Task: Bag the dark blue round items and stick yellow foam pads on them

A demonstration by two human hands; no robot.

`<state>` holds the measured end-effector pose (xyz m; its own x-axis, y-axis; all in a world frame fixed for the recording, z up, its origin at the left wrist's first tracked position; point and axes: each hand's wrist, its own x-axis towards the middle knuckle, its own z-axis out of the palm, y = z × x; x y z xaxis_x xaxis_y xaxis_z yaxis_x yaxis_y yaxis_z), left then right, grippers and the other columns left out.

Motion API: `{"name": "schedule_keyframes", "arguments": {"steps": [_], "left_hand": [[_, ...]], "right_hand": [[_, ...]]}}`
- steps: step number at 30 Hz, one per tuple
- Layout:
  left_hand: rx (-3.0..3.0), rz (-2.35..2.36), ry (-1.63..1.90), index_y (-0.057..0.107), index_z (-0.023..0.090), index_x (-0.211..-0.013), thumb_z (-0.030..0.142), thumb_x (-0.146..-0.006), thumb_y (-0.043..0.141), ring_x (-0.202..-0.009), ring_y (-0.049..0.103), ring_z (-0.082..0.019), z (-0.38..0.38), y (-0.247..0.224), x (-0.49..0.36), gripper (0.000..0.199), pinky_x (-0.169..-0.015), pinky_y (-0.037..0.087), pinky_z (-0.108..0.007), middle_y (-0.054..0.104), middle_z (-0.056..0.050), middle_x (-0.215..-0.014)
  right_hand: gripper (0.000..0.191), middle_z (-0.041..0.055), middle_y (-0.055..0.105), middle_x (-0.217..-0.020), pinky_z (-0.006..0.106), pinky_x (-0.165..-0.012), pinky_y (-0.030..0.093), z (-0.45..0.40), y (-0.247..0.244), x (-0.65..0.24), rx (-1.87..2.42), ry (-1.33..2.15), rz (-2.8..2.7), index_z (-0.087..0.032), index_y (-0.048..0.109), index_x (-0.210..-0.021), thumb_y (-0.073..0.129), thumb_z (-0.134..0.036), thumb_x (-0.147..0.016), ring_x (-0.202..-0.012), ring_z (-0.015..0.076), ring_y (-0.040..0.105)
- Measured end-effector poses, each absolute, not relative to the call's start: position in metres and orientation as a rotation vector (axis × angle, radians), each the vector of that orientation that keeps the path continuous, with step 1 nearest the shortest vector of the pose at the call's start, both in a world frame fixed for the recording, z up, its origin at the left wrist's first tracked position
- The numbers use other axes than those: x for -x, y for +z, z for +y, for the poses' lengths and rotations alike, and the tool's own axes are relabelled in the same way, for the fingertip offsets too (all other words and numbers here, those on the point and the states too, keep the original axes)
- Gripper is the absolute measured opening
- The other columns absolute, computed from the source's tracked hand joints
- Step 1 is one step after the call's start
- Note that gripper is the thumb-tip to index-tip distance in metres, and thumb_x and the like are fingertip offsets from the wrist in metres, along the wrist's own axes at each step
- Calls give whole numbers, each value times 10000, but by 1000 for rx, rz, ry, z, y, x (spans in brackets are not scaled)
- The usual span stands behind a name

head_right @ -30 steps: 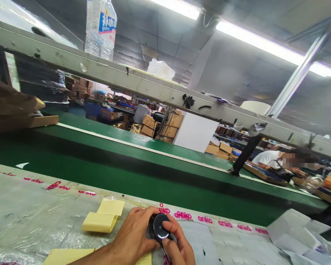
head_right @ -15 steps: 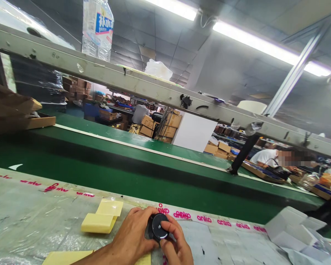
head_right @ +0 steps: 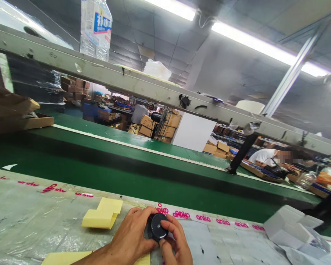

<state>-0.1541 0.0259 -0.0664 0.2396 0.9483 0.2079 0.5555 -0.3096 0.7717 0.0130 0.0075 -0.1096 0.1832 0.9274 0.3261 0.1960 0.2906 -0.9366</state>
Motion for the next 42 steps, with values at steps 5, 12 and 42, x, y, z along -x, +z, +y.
{"name": "schedule_keyframes", "arguments": {"steps": [5,12,42], "left_hand": [[-1964,1383,910,641,237,-1071,24,-605,822,-1012,592,-272,26,-68,154,543,-991,363,-373,700,21,-1053],[-1980,1380,903,640,251,-1099,29,-625,813,-1025,597,-269,27,-69,155,551,-994,362,-371,696,26,-1068],[-1994,1404,878,637,238,-1150,14,-614,792,-1064,572,-279,28,-70,155,601,-989,384,-388,692,24,-1133]], "right_hand": [[259,139,661,-1322,301,-840,618,11,-123,-15,1151,641,-1321,-216,798,-988,707,-337,-777,-1218,325,641],[320,107,632,-1350,297,-839,633,16,-142,-20,1130,381,-1485,-232,760,-1113,566,-254,-859,-1262,283,611],[505,187,587,-1343,520,-933,536,12,-127,-23,1259,-745,-1969,-187,547,-1297,449,-57,-819,-1166,362,595]]}}
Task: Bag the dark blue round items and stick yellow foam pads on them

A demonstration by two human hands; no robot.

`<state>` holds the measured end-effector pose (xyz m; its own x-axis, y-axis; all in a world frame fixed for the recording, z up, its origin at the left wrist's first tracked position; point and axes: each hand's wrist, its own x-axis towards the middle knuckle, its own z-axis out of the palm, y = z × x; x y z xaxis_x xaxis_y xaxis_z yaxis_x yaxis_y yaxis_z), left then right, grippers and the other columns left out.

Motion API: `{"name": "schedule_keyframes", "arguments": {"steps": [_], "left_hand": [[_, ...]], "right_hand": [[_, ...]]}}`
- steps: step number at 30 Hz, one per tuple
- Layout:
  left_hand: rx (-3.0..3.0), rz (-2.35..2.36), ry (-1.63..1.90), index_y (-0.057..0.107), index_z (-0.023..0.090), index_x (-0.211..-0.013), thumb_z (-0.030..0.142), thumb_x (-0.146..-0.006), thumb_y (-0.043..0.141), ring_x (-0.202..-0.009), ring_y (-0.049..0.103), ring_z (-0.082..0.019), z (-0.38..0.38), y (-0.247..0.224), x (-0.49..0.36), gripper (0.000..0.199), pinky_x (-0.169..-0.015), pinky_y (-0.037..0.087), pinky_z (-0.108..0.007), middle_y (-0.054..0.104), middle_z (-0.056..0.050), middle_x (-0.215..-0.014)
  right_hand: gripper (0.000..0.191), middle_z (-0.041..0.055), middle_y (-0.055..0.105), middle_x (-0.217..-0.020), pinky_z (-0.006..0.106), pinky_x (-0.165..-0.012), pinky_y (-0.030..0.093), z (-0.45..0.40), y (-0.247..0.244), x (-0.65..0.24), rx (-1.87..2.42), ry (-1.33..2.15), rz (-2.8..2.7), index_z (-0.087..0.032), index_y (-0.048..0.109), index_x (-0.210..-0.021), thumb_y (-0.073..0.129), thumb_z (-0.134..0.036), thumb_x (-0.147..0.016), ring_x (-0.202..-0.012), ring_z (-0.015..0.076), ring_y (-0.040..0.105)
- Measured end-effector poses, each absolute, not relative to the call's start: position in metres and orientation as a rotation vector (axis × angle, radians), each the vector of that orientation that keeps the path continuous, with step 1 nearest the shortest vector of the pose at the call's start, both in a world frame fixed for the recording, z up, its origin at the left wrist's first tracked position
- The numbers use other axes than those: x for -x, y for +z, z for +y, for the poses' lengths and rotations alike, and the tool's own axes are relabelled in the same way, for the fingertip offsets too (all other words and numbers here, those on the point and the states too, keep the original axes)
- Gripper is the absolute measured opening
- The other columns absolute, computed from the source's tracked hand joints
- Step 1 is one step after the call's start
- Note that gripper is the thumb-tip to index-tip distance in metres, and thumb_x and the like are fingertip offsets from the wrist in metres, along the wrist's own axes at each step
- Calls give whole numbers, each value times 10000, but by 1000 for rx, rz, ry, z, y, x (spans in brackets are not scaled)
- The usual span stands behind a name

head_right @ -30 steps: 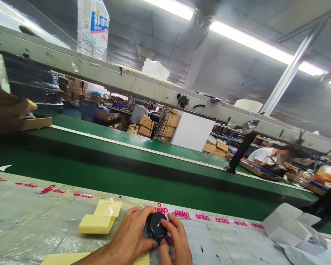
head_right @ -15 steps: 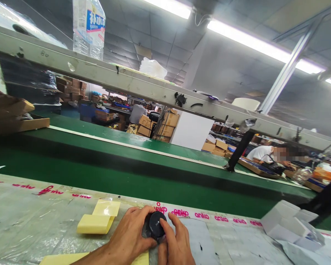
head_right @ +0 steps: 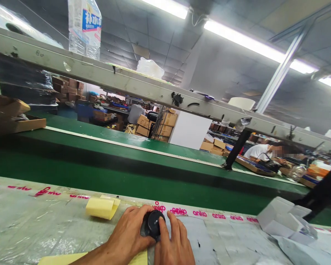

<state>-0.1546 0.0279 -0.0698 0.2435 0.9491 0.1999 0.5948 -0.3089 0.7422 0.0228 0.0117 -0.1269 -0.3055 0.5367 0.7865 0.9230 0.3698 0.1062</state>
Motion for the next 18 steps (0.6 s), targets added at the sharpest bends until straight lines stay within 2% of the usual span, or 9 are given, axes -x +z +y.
{"name": "schedule_keyframes", "arguments": {"steps": [5,8,10,11,12,16,18], "left_hand": [[-1971,1406,895,646,241,-1142,31,-613,832,-1083,566,-282,28,-69,154,599,-989,391,-383,690,27,-1154],[-1982,1413,908,646,245,-1147,29,-607,822,-1069,583,-278,28,-71,153,608,-1003,383,-388,698,25,-1133],[-1977,1408,905,647,246,-1145,23,-617,804,-1064,588,-271,29,-72,153,594,-1007,380,-388,700,28,-1130],[-1977,1400,905,646,246,-1146,22,-622,797,-1062,589,-269,29,-72,153,590,-1009,380,-389,699,29,-1136],[-1978,1393,905,644,244,-1152,20,-624,795,-1062,588,-270,29,-73,153,593,-1006,382,-390,697,28,-1142],[-1976,1402,895,637,242,-1174,19,-604,827,-1095,563,-288,28,-72,156,640,-992,396,-389,685,19,-1169],[-1965,1415,886,649,251,-1148,36,-607,865,-1072,561,-288,27,-71,156,621,-980,402,-387,690,23,-1124]], "right_hand": [[451,170,625,-1332,522,-965,502,11,-123,-22,1263,-627,-1852,-200,577,-1316,440,-104,-897,-1168,357,614],[504,65,677,-1308,452,-986,483,7,-114,-16,1136,-496,-1787,-272,539,-1393,478,-107,-921,-1175,299,633],[560,-22,715,-1258,399,-972,488,5,-110,-10,1050,-453,-1800,-336,533,-1393,472,-81,-898,-1193,258,640],[559,-34,726,-1234,389,-956,499,4,-109,-7,1044,-459,-1820,-339,546,-1372,461,-76,-886,-1197,252,644],[543,-19,730,-1226,394,-939,514,3,-109,-6,1070,-484,-1844,-322,562,-1348,446,-76,-877,-1193,255,650],[420,140,666,-1301,461,-872,575,2,-113,-11,1291,-608,-1878,-222,573,-1286,414,-128,-910,-1122,300,685],[384,159,635,-1331,467,-859,589,3,-114,-17,1329,-634,-1863,-212,545,-1315,418,-177,-954,-1125,307,681]]}}
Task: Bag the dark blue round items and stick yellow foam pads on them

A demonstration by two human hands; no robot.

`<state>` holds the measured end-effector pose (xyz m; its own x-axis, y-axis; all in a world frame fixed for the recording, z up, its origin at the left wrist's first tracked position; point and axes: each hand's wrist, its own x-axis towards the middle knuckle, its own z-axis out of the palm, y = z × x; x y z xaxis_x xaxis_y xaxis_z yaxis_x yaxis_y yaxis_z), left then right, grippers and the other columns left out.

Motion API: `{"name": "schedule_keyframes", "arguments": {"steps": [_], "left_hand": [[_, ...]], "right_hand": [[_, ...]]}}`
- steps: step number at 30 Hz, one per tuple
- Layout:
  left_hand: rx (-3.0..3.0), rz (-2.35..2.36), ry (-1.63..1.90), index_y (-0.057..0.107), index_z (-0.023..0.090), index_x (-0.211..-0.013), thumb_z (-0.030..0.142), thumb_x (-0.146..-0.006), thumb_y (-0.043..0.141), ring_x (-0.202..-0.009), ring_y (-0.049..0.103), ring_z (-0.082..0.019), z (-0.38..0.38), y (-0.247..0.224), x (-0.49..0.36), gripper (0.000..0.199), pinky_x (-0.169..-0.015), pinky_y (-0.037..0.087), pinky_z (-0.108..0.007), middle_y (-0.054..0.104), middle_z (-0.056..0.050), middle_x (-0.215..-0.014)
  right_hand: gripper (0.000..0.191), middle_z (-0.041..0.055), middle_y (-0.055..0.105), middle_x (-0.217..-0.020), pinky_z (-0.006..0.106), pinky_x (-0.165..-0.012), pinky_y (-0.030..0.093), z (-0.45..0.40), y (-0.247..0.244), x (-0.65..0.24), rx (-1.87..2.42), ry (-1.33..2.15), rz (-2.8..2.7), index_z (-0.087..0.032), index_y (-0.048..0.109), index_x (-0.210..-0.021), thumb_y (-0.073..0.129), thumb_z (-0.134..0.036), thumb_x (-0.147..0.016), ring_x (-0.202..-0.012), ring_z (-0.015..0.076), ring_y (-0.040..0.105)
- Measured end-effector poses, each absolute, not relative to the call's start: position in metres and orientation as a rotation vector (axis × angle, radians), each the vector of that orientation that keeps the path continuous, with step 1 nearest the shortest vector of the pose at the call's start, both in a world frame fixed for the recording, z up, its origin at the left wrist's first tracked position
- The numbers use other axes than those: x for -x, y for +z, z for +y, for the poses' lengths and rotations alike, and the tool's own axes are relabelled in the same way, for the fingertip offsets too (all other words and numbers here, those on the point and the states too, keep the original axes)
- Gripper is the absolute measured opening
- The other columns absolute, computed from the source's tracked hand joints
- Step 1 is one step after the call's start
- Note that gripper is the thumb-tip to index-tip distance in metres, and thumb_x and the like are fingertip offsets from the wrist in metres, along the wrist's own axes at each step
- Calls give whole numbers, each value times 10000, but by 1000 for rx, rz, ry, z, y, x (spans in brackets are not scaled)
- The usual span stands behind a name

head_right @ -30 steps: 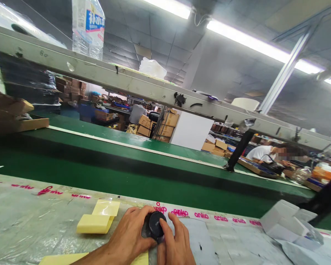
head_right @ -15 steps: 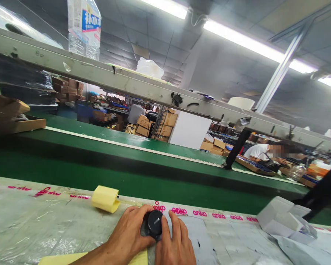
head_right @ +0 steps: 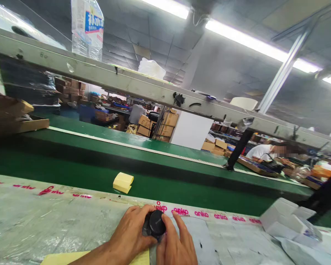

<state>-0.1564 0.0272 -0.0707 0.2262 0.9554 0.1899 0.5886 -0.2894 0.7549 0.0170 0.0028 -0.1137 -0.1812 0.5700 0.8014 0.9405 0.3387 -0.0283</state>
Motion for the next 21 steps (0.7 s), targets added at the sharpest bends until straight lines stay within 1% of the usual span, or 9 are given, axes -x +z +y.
{"name": "schedule_keyframes", "arguments": {"steps": [2,5,9,12,15,17,19,21], "left_hand": [[-1959,1424,881,660,257,-1126,62,-612,895,-1049,559,-288,27,-69,156,598,-963,411,-384,693,24,-1074],[-1957,1436,869,662,253,-1144,78,-616,900,-1062,553,-301,28,-69,156,605,-949,425,-384,691,11,-1071],[-1977,1425,867,652,246,-1153,67,-620,898,-1077,558,-303,29,-70,157,613,-974,422,-400,690,11,-1106],[-1990,1416,865,651,245,-1163,67,-627,888,-1087,560,-308,30,-70,158,612,-982,430,-411,691,6,-1120],[-1977,1432,854,649,249,-1192,42,-622,845,-1125,550,-316,29,-70,157,637,-1001,440,-418,684,-5,-1148],[-1993,1424,848,651,245,-1189,33,-624,800,-1117,564,-315,28,-71,156,622,-1021,444,-436,686,-10,-1148],[-2023,1392,842,650,246,-1197,33,-619,758,-1106,588,-316,29,-72,158,626,-1033,457,-452,690,-13,-1155],[-2083,1315,825,602,236,-1301,24,-609,712,-1181,585,-322,34,-71,166,733,-1077,458,-457,653,-45,-1282]], "right_hand": [[381,147,616,-1352,440,-869,595,3,-113,-21,1324,-648,-1862,-215,519,-1343,421,-200,-975,-1154,289,667],[429,129,619,-1336,408,-895,590,3,-111,-21,1322,-690,-1915,-216,503,-1336,377,-126,-936,-1190,260,643],[481,147,617,-1326,435,-902,577,1,-108,-16,1345,-762,-1884,-198,483,-1349,380,-87,-893,-1189,281,631],[506,149,624,-1303,432,-899,575,1,-111,-13,1320,-722,-1911,-191,485,-1337,365,-48,-868,-1181,273,636],[524,142,575,-1374,441,-921,567,1,-114,-11,1302,-671,-1901,-219,501,-1333,365,-41,-859,-1187,260,635],[516,122,571,-1379,424,-936,563,-1,-112,-10,1284,-604,-1903,-241,515,-1316,354,-37,-870,-1194,242,630],[460,109,580,-1379,403,-949,556,-2,-108,-11,1291,-509,-1852,-244,504,-1340,360,-78,-935,-1223,238,613],[411,105,568,-1415,418,-1004,532,-2,-105,-13,1305,-413,-1754,-236,449,-1420,393,-189,-1016,-1277,254,578]]}}
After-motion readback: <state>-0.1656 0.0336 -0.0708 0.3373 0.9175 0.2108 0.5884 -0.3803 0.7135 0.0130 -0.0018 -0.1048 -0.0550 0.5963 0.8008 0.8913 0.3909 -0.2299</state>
